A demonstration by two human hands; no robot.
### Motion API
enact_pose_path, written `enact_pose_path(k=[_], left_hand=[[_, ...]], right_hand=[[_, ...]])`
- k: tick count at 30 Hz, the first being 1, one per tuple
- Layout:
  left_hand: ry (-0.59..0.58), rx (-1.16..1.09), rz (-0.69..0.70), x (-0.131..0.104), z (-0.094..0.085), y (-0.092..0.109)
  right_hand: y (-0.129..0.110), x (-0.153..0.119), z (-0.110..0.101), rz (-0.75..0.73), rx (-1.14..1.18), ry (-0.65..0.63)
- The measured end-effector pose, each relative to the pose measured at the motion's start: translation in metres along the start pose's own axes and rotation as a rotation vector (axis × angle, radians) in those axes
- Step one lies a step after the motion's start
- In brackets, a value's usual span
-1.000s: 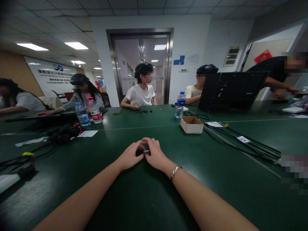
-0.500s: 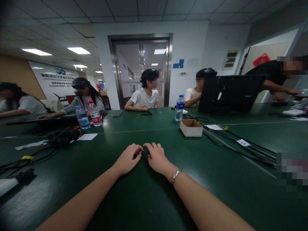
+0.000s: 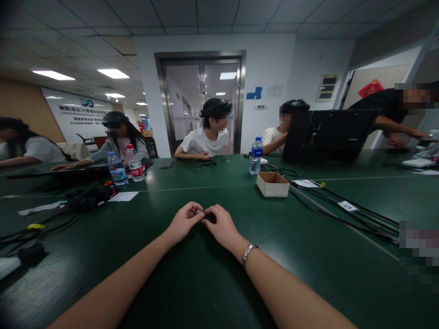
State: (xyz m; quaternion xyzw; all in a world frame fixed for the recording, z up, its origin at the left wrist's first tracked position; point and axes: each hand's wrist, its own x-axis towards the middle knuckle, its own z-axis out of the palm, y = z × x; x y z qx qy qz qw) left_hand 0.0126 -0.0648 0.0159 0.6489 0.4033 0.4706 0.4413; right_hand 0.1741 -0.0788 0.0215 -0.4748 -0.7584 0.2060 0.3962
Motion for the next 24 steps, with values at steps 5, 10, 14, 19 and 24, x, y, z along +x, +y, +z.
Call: enact_pose_path(k=[5, 10, 14, 19, 24], left_hand=[[0.019, -0.027, 0.005, 0.01, 0.009, 0.003], [0.024, -0.015, 0.005, 0.007, 0.011, 0.0], [0.035, -0.034, 0.004, 0.008, 0.005, -0.004], [0.058, -0.134, -0.052, 0.013, -0.003, -0.008], [0.066, -0.123, -0.047, 0.013, -0.005, -0.01]], right_hand=[[0.005, 0.001, -0.002, -0.008, 0.005, 0.066], [0.005, 0.0, -0.003, -0.014, -0.025, 0.086], [0.003, 0.007, -0.006, -0.048, -0.013, 0.063], [-0.001, 0.021, -0.004, -0.089, -0.04, 0.053], [0.004, 0.019, 0.008, -0.042, 0.03, 0.083]])
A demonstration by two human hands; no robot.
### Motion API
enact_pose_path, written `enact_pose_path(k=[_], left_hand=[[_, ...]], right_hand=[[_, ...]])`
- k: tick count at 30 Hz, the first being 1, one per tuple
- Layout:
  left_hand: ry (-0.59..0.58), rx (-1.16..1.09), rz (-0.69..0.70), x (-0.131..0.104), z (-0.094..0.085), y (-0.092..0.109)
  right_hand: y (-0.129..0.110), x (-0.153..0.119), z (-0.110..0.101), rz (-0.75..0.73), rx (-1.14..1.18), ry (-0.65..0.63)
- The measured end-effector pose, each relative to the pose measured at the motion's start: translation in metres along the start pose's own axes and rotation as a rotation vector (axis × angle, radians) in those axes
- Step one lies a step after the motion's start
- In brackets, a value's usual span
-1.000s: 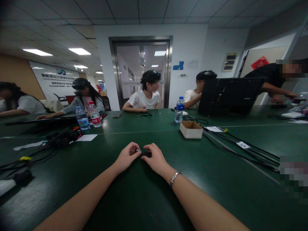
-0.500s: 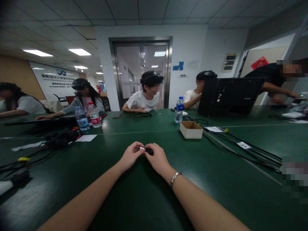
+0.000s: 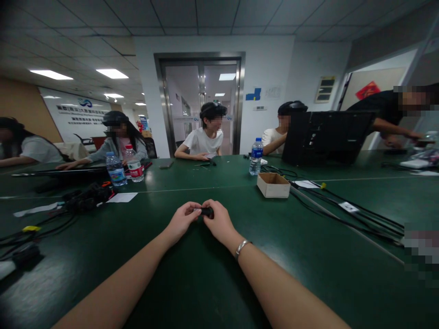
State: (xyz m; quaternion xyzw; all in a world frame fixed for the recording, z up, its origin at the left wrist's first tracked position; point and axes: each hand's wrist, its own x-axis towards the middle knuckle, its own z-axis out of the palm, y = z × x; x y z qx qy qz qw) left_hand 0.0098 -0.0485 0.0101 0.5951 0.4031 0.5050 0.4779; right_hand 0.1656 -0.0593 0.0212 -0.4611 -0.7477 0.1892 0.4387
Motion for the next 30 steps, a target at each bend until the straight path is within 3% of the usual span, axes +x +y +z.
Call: enact_pose_path(k=[14, 30], left_hand=[[-0.01, 0.049, -0.072, -0.0034, 0.0014, 0.0086], [0.086, -0.017, -0.082, -0.0033, 0.0017, 0.0046]], right_hand=[[0.006, -0.0056, 0.0028, 0.032, 0.047, 0.017], [0.0096, -0.0044, 0.0032, 0.007, 0.063, 0.026]])
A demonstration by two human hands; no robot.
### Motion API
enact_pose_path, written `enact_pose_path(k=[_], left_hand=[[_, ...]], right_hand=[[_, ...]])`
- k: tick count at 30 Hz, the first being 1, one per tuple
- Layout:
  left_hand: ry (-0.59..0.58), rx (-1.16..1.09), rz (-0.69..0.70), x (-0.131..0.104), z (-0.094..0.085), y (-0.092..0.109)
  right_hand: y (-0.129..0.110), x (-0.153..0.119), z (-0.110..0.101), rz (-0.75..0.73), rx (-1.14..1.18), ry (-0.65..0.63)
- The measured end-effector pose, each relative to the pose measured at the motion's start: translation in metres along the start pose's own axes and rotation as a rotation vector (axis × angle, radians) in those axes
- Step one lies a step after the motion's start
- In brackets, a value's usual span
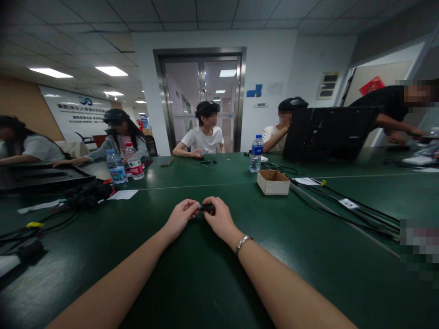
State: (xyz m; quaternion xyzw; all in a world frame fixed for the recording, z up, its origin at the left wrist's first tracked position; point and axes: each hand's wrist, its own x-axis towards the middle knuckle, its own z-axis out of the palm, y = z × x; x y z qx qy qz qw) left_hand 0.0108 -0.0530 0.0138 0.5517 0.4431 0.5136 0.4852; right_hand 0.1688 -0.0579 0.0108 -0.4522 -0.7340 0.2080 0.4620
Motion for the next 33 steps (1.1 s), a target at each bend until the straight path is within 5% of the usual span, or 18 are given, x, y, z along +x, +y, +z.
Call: enact_pose_path(k=[20, 33], left_hand=[[-0.028, -0.004, 0.144, -0.0049, 0.0022, 0.0024], [0.091, 0.088, -0.004, -0.0041, 0.0027, 0.0044]], right_hand=[[-0.0082, -0.0017, -0.0029, 0.126, 0.031, -0.026], [-0.0066, -0.0031, -0.0023, 0.039, 0.025, -0.005]])
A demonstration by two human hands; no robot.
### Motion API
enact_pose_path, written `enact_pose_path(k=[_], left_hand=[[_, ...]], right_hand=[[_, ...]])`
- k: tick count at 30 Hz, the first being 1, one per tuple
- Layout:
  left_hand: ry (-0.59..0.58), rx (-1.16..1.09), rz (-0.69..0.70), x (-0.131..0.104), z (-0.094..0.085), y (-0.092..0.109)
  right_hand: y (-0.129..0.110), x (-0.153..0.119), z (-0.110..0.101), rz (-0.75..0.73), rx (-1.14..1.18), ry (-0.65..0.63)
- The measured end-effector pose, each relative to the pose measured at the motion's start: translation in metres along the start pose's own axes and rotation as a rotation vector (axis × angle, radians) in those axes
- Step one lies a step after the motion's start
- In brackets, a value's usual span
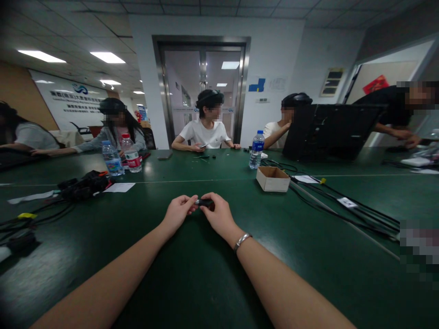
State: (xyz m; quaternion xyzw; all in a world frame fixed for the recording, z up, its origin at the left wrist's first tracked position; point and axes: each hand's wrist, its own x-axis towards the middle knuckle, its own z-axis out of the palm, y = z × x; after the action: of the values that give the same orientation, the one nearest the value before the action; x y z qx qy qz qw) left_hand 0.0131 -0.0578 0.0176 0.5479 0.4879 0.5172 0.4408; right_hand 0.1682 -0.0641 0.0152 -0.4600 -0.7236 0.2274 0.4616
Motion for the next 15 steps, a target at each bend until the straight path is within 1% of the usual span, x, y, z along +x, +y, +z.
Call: enact_pose_path(k=[4, 7, 9, 12, 15], left_hand=[[0.019, 0.098, -0.007, -0.001, 0.0, 0.003], [0.03, 0.124, -0.019, 0.0, 0.0, 0.003], [0.019, 0.109, 0.002, 0.002, 0.0, 0.0], [-0.036, 0.034, 0.048, 0.005, -0.001, -0.005], [-0.063, -0.022, 0.075, 0.005, -0.001, -0.007]], right_hand=[[0.002, 0.0, 0.001, -0.073, -0.005, 0.019], [0.003, 0.0, 0.002, -0.097, -0.015, 0.029], [0.004, 0.0, 0.001, -0.102, -0.017, 0.028], [0.005, 0.001, 0.0, -0.093, -0.024, 0.025], [0.005, 0.001, 0.0, -0.072, -0.03, 0.026]])
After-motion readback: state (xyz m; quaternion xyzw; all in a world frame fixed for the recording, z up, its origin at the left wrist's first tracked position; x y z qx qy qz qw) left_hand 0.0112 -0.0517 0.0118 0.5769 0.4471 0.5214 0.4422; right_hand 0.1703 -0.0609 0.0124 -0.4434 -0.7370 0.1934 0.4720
